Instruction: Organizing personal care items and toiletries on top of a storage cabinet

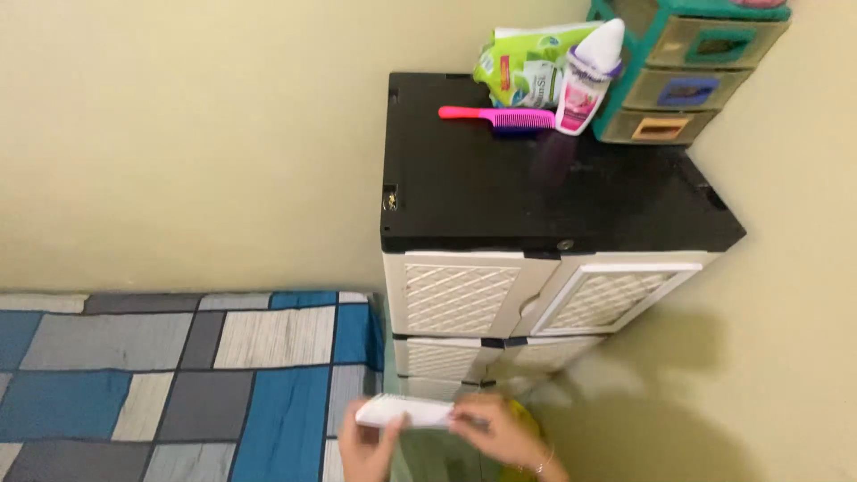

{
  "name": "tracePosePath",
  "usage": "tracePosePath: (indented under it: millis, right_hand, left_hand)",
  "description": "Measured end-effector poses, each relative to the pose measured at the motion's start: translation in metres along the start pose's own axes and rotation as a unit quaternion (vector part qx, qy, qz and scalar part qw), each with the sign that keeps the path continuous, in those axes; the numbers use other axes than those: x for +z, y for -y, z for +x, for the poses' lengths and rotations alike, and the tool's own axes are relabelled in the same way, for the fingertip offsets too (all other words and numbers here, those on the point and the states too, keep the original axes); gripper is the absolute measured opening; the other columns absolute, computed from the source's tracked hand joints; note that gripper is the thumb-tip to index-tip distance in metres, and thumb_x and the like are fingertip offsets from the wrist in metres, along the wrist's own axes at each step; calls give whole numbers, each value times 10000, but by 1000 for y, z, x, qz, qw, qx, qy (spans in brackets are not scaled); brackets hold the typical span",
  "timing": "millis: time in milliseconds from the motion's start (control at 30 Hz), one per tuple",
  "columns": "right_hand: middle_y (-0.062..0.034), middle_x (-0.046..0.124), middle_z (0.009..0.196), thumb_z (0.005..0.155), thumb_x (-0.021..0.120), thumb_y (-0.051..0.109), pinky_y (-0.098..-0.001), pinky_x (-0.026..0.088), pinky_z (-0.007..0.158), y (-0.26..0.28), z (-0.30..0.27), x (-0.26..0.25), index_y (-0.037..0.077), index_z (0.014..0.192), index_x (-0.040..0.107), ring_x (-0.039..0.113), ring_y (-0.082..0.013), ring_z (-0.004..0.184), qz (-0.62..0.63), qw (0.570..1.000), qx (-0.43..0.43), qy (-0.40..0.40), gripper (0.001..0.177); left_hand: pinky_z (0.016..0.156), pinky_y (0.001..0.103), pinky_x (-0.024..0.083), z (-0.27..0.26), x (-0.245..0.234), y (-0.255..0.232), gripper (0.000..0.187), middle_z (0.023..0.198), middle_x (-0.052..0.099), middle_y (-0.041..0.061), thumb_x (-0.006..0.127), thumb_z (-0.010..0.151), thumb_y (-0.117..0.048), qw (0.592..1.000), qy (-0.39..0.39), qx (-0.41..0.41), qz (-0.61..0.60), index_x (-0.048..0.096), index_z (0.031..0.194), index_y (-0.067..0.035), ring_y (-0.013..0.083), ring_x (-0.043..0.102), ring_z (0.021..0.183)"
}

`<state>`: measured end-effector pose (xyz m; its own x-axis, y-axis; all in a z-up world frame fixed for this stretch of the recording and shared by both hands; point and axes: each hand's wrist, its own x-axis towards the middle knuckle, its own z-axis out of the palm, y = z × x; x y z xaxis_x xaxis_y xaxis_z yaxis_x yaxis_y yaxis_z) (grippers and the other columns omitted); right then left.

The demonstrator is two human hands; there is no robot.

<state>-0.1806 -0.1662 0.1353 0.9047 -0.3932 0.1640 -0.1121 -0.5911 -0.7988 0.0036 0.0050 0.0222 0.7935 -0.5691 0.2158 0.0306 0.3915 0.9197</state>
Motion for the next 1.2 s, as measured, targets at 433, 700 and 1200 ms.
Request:
tracePosePath:
  millis: [433, 700, 1200]
  right_hand:
    - [-56, 778, 918, 819, 780, 133, -322, 585, 667, 51, 36, -168, 98, 1011, 786, 742, -198, 753, -200, 960, -71, -184, 196]
    - [-115, 697, 999, 895, 708, 64, -371, 565, 812, 65, 127, -298, 42, 985, 679, 695, -284, 927, -288, 919, -185, -197, 97]
    - [-117, 691, 891, 898, 734, 105, -306, 560, 711, -61, 211, -361, 1, 1033, 687, 714, -193, 788, -181, 960, -74, -198, 177]
  left_hand:
    - [680, 265, 623, 198, 103, -206, 224, 881, 805, 75, 855, 764, -107, 906, 318, 185, 210, 720, 917, -16, 161, 788, 743]
    - [753, 316, 590, 284, 212, -295, 208, 1081, 747, 136, 746, 904, -147, 828, 377, 311, 276, 662, 1038, -11, 241, 752, 890]
    - [851, 499, 528, 512, 338, -68, 423, 1205, 684, 58, 689, 919, -319, 605, 294, 392, 628, 659, 1302, -141, 303, 645, 1119]
